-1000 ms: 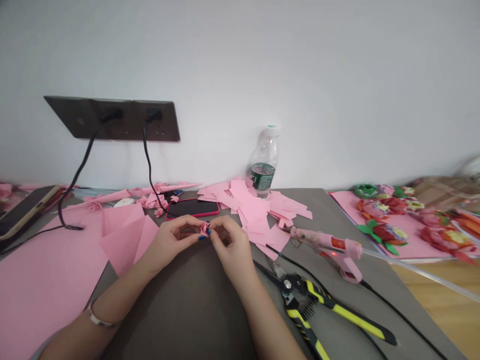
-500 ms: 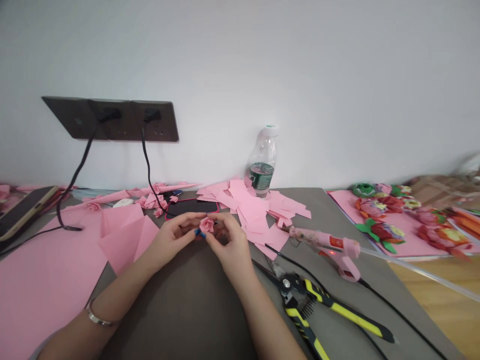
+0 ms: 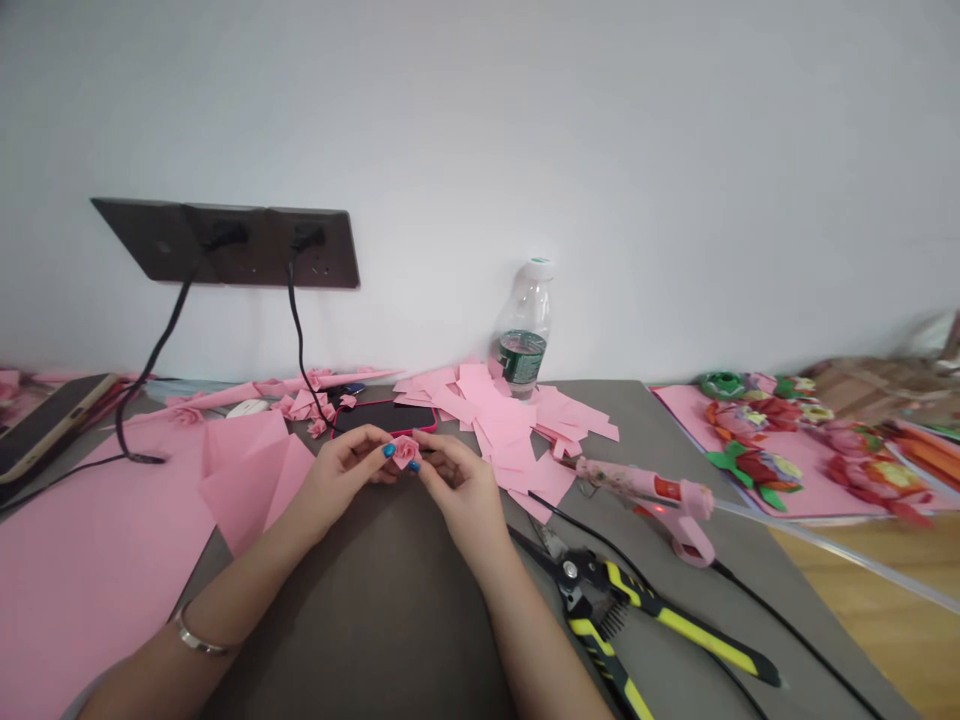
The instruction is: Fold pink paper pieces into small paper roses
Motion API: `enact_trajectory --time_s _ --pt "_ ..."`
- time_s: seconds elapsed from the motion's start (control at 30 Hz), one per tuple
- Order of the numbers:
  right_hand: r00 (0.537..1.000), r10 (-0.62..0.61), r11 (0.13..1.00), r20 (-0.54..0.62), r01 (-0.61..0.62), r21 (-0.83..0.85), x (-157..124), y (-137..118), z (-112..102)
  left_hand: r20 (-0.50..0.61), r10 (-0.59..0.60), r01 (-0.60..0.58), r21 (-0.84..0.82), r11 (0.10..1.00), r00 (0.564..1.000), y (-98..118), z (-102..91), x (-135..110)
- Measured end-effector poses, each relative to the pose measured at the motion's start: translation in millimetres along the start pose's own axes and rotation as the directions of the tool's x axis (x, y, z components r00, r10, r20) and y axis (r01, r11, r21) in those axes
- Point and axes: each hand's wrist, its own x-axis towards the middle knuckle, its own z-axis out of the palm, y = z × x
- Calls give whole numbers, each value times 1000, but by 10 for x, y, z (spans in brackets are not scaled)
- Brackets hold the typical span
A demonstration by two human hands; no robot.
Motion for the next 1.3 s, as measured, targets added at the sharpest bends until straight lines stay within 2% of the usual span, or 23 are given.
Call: enact_trajectory --time_s 0.17,0.37,0.63,0.8,0.93,1.07,1.3 --pt "998 38 998 -54 -36 49 20 -5 14 -16 3 -4 -27 1000 1000 17 11 -2" --pt "994 80 995 -79 -74 72 35 8 4 47 11 -11 -7 1000 999 40 4 -3" --pt "991 113 986 -77 -103 129 40 -31 -15 103 -39 41 -16 999 994 62 -37 -9" --pt "991 127 981 -41 -119 155 46 -53 -27 172 -16 11 26 1000 985 79 -38 -13" --pt "993 112 984 -46 -104 145 47 -25 -23 176 -3 -1 24 1000 984 71 -8 -13" --pt "996 91 989 -14 -88 122 37 -10 -17 175 25 -42 96 995 984 48 6 -13" --pt "992 123 986 -11 -121 112 34 -15 -33 223 68 -106 162 981 972 57 -12 -38"
